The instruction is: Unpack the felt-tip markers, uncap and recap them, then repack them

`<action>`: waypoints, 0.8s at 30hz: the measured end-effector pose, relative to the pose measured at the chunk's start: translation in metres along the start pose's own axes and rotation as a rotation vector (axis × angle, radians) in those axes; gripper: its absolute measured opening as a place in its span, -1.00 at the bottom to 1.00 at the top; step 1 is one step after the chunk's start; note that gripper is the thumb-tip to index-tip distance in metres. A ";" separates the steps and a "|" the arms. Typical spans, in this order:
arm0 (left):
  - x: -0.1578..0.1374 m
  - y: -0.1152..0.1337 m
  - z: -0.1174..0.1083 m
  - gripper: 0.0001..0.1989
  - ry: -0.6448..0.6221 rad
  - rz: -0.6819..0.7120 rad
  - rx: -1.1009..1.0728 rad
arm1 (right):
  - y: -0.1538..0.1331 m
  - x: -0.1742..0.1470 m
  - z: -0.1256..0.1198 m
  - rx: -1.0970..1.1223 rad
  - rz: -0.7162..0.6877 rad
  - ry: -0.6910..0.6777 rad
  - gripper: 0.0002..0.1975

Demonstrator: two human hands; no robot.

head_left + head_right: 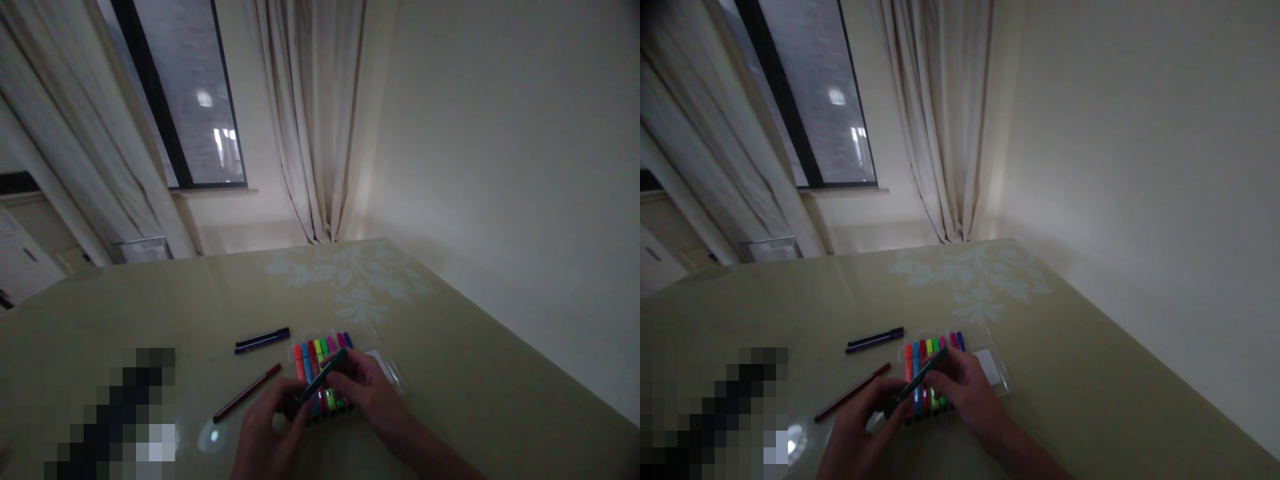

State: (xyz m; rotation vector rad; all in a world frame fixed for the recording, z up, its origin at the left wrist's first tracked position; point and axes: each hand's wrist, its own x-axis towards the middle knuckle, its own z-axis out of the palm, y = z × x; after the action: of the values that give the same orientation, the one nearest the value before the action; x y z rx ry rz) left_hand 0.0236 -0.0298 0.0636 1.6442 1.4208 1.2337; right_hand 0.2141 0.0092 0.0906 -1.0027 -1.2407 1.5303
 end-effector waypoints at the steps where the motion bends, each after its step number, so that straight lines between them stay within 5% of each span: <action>1: 0.000 0.001 0.000 -0.72 -0.015 0.007 0.010 | -0.001 0.000 0.000 0.005 0.003 -0.002 -0.59; 6: 0.007 -0.006 -0.017 -0.64 -0.033 0.043 0.222 | -0.013 0.011 -0.034 -0.033 -0.036 0.121 -0.53; 10: 0.017 -0.026 -0.045 -0.64 -0.017 0.032 0.615 | -0.021 0.024 -0.079 -0.440 -0.091 0.215 -0.66; 14: 0.020 -0.036 -0.060 -0.54 -0.002 -0.069 0.921 | -0.013 0.027 -0.090 -0.669 -0.047 0.223 -0.78; 24: 0.022 -0.028 -0.055 -0.66 -0.107 -0.140 0.783 | 0.000 0.029 -0.077 -0.871 -0.051 0.273 -0.90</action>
State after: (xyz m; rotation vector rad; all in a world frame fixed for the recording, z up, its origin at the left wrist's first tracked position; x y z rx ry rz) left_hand -0.0381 -0.0090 0.0639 2.0028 2.0571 0.5034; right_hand 0.2799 0.0570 0.0758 -1.6384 -1.7428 0.7376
